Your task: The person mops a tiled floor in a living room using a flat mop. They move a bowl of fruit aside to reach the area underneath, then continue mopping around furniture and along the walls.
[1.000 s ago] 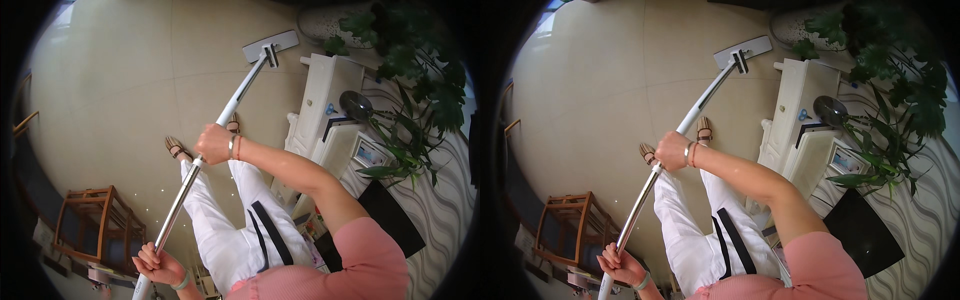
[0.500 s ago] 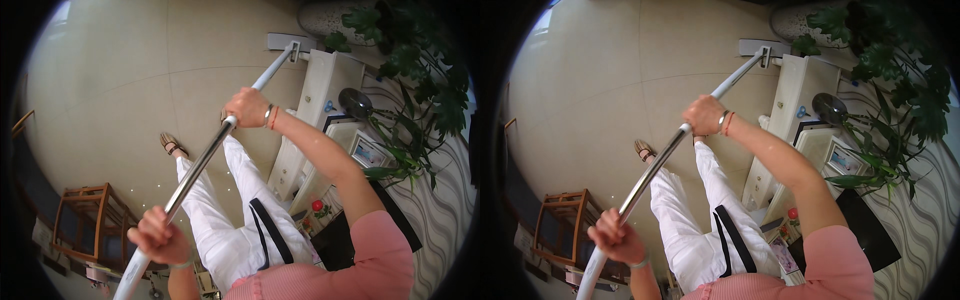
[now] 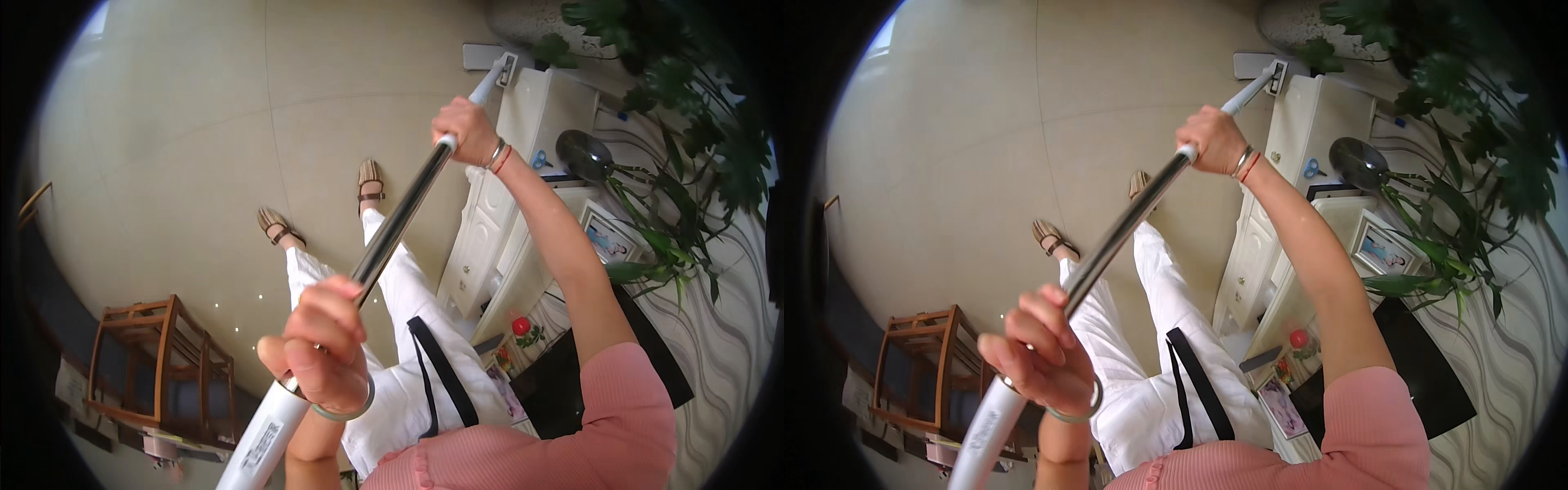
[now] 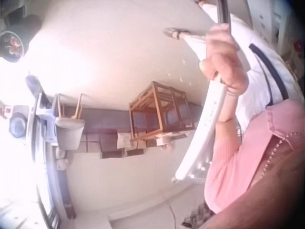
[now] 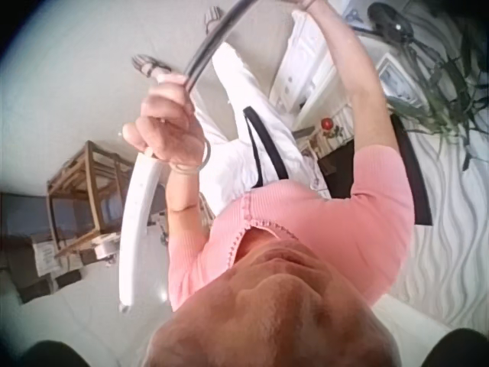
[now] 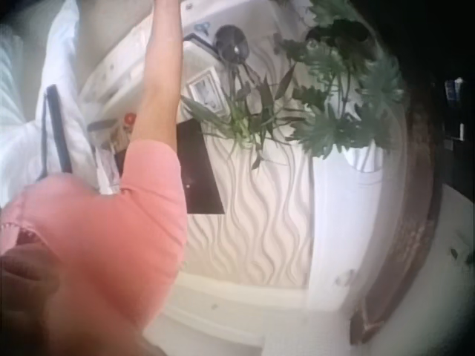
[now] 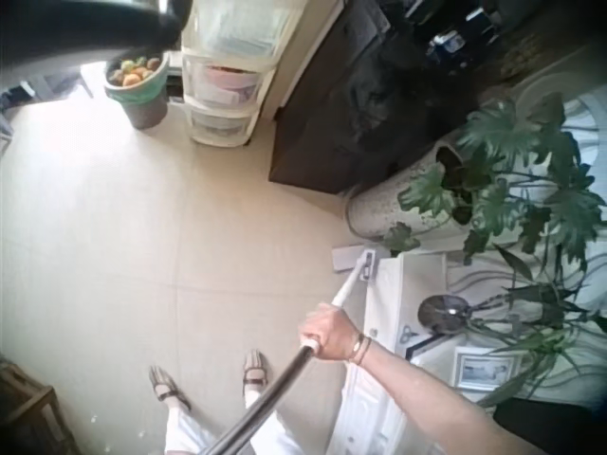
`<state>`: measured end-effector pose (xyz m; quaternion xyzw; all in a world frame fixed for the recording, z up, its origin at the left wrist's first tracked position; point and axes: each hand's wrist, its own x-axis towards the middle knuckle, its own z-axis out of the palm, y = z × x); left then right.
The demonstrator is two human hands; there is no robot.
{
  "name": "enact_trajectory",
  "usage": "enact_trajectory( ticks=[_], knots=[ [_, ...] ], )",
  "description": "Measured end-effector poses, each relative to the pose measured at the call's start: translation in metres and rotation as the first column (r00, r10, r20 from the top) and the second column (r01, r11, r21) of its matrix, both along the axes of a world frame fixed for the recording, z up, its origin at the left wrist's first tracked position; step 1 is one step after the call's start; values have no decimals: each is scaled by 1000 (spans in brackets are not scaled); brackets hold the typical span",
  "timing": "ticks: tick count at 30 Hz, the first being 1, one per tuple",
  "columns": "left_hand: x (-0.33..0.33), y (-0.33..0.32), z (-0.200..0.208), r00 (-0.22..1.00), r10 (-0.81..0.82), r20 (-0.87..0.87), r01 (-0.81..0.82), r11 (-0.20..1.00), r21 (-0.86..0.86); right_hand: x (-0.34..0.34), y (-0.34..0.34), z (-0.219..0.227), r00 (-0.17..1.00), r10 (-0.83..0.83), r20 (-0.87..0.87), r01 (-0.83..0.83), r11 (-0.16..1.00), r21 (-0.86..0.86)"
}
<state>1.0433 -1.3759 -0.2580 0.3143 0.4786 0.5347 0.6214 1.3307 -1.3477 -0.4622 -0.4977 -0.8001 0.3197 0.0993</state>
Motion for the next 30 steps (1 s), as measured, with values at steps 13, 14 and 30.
enact_trajectory(
  ticks=[13, 14, 30],
  knots=[
    [-60, 45, 70, 931, -281, -233, 329, 922, 204, -72, 34, 42, 935, -250, -253, 321, 899, 299],
    [-70, 34, 75, 968, -171, -183, 210, 951, 226, -93, 33, 46, 923, -239, -302, 334, 886, 321],
    [-192, -90, 169, 896, 389, -214, -383, 921, 74, -284, -67, 107, 930, 52, -363, -76, 996, -53]
  ],
)
